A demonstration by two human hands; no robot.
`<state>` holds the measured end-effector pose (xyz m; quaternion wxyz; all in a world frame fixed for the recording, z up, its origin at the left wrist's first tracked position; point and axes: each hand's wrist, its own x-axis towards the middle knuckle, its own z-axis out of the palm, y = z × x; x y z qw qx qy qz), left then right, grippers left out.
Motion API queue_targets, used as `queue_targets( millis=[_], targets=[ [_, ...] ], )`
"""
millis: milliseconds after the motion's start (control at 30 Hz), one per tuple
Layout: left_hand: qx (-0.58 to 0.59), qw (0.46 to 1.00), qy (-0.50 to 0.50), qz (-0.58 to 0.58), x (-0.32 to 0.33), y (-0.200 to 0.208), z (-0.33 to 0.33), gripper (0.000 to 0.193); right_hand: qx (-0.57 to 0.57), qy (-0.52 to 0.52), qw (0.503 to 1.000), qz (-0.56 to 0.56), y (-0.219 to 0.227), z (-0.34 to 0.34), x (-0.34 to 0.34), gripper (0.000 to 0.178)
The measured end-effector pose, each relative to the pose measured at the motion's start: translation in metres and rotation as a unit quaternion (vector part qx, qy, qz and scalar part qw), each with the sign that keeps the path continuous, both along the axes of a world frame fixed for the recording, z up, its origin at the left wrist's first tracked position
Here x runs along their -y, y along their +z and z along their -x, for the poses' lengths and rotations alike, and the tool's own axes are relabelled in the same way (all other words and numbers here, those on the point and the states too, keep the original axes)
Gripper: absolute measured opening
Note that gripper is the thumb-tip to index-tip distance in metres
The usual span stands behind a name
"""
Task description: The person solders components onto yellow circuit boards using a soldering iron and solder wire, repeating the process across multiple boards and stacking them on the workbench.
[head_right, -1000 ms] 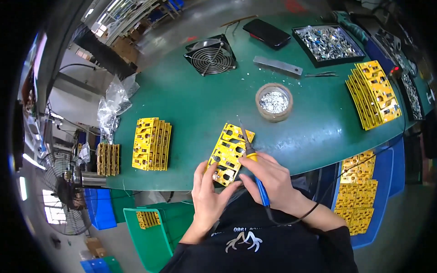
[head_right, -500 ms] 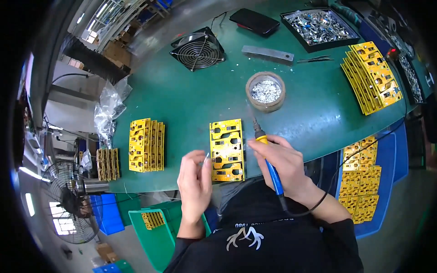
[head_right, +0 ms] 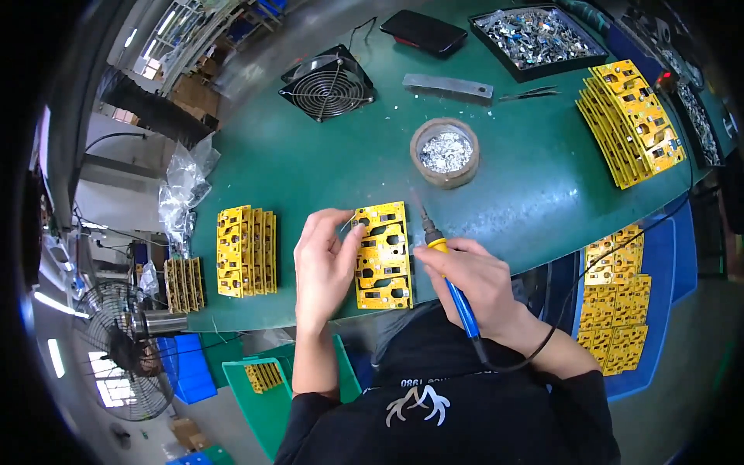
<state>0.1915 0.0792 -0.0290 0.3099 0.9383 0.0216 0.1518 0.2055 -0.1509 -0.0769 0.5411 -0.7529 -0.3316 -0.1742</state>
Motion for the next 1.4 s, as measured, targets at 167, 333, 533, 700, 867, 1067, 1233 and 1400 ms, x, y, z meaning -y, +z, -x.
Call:
queue_targets(
  millis=[167, 333, 533, 700, 867, 1067, 1233, 1400],
  targets=[
    [0.015, 1.0, 0.007, 0.02, 0.01, -0.003, 0.024, 0.004, -0.004, 0.004, 1.0, -0.006, 0.004, 0.006, 0.002, 0.04],
    [0.058, 0.998, -0.016, -0.002, 0.014, -0.009, 0.044, 0.006, -0.043, -0.045, 0.998, -0.022, 0.009, 0.006, 0.009, 0.052],
    [0.069, 0.996, -0.034, -0.04, 0.018, -0.015, 0.048, 0.015, 0.015, 0.006, 0.999, 0.033, 0.014, 0.006, 0.019, 0.046],
    [0.065, 0.996, -0.025, -0.057, 0.027, -0.02, 0.046, 0.014, 0.003, 0.028, 0.999, 0.021, 0.016, 0.016, 0.013, 0.041],
    [0.088, 0.991, -0.029, -0.101, 0.032, -0.028, 0.043, 0.021, 0.019, 0.034, 0.999, 0.009, 0.011, 0.016, 0.007, 0.038],
    [0.091, 0.988, -0.028, -0.122, 0.035, -0.03, 0.042, 0.023, 0.011, 0.036, 0.999, 0.009, 0.01, 0.013, 0.004, 0.035],
    [0.079, 0.99, -0.048, -0.111, 0.035, -0.03, 0.045, 0.028, 0.001, 0.03, 1.0, -0.005, 0.008, 0.012, 0.001, 0.035],
    [0.081, 0.989, -0.052, -0.111, 0.035, -0.032, 0.044, 0.029, -0.001, 0.033, 0.999, -0.011, 0.006, 0.012, 0.0, 0.035]
  ],
)
